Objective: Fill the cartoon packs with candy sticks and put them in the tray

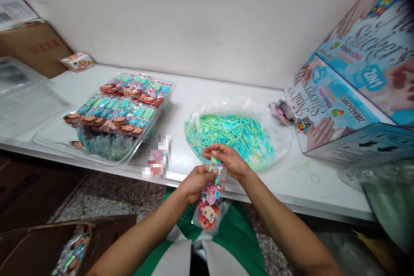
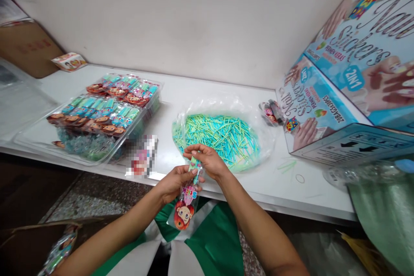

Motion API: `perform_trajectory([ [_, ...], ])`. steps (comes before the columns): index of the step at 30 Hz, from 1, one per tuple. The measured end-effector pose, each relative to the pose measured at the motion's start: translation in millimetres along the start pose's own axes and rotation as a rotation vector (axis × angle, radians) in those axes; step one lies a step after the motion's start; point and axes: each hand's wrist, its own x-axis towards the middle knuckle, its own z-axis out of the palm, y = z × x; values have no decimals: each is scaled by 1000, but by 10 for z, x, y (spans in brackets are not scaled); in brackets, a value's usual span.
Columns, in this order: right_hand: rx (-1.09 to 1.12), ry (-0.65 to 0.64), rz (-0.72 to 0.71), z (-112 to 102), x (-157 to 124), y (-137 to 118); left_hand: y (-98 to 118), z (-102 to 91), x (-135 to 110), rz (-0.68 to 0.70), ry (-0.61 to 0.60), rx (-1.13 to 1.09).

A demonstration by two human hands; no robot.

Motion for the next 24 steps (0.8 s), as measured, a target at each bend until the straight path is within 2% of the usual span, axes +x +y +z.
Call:
perform_trajectory([
  [5,-186,172,79,-28,-84,-56,31,-48,-15,80,109,26],
  [17,-443,188,54,-22,-159,-157,71,-49,-59,131,74,27],
  [24,-531,159,-21,-22,-188,-150,77,-28,-64,93,26,11],
])
